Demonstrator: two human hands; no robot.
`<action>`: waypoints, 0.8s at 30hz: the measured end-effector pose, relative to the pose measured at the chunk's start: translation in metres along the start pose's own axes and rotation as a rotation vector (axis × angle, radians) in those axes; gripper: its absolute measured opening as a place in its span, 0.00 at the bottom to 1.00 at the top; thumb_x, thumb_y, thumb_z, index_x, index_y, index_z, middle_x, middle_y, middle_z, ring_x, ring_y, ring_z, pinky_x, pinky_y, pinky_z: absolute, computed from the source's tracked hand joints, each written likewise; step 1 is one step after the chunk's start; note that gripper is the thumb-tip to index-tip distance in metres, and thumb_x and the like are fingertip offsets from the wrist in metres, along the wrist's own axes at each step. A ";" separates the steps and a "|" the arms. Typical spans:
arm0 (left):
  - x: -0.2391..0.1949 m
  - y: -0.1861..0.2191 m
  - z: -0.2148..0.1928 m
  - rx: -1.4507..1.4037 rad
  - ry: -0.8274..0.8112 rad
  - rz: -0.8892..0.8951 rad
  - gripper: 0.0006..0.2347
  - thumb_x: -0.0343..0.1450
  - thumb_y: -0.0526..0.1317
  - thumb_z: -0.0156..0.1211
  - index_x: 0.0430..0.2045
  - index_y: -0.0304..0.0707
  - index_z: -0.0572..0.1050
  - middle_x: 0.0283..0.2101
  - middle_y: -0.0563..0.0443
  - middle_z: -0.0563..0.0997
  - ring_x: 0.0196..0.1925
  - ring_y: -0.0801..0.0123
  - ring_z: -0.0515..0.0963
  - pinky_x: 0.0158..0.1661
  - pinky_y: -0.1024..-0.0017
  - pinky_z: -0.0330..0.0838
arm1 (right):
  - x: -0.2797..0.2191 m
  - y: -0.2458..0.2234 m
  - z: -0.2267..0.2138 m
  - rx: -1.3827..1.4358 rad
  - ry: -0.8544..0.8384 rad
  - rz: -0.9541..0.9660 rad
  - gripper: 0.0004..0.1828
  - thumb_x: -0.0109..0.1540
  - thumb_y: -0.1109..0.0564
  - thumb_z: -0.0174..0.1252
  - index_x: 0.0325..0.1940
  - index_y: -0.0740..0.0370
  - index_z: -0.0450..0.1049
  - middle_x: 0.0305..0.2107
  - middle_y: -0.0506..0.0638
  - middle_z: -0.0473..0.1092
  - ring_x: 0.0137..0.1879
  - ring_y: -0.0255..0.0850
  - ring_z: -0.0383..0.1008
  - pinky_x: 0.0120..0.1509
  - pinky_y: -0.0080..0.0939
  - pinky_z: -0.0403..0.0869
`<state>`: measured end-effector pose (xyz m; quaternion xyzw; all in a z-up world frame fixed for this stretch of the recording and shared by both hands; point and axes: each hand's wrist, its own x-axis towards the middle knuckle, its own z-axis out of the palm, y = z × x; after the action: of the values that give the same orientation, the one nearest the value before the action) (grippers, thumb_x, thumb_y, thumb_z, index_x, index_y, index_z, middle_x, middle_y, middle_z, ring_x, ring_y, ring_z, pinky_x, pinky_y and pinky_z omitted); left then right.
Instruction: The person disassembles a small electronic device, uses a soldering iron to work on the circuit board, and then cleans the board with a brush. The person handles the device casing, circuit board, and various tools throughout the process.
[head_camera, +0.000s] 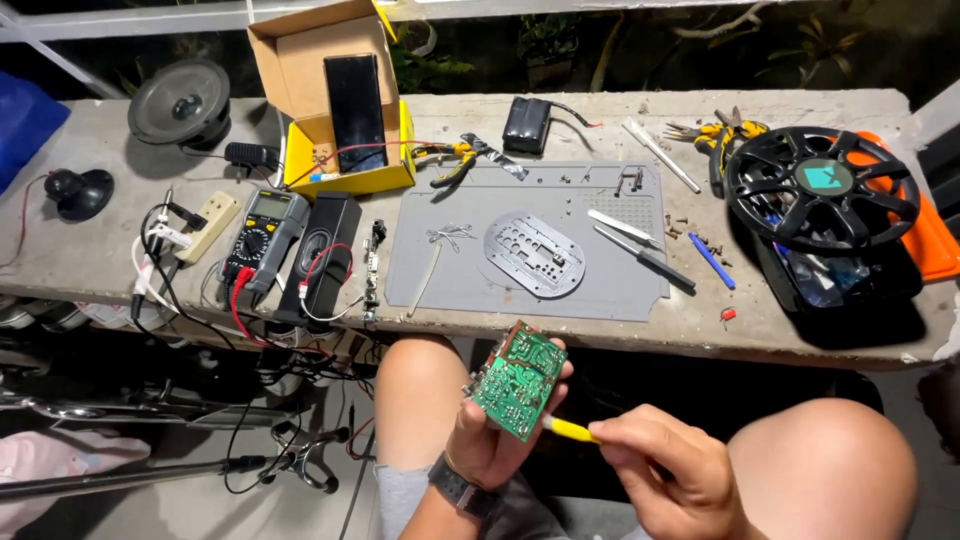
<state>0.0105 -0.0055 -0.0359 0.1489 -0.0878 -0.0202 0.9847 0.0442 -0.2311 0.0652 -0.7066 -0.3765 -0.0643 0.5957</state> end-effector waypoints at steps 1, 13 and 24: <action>-0.001 -0.001 0.001 -0.003 0.003 -0.004 0.52 0.70 0.55 0.87 0.86 0.38 0.56 0.85 0.26 0.61 0.82 0.36 0.71 0.81 0.53 0.69 | -0.002 0.002 0.005 -0.001 0.002 0.006 0.11 0.68 0.66 0.66 0.55 0.62 0.84 0.25 0.48 0.70 0.26 0.35 0.62 0.32 0.33 0.63; -0.001 -0.007 0.000 0.057 -0.008 0.024 0.54 0.70 0.52 0.91 0.87 0.38 0.53 0.87 0.30 0.58 0.85 0.39 0.67 0.81 0.55 0.68 | -0.011 0.031 0.015 -0.079 -0.081 0.091 0.11 0.70 0.63 0.66 0.57 0.56 0.86 0.33 0.48 0.79 0.29 0.37 0.74 0.35 0.36 0.74; -0.002 -0.014 0.007 0.174 -0.003 0.068 0.55 0.69 0.54 0.94 0.87 0.44 0.54 0.86 0.34 0.62 0.83 0.44 0.70 0.79 0.53 0.68 | -0.024 0.033 0.015 -0.144 0.068 0.178 0.12 0.67 0.64 0.70 0.54 0.57 0.88 0.38 0.49 0.85 0.34 0.34 0.82 0.36 0.32 0.76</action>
<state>0.0076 -0.0210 -0.0338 0.2307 -0.0955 0.0208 0.9681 0.0424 -0.2286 0.0218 -0.7756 -0.2862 -0.0616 0.5593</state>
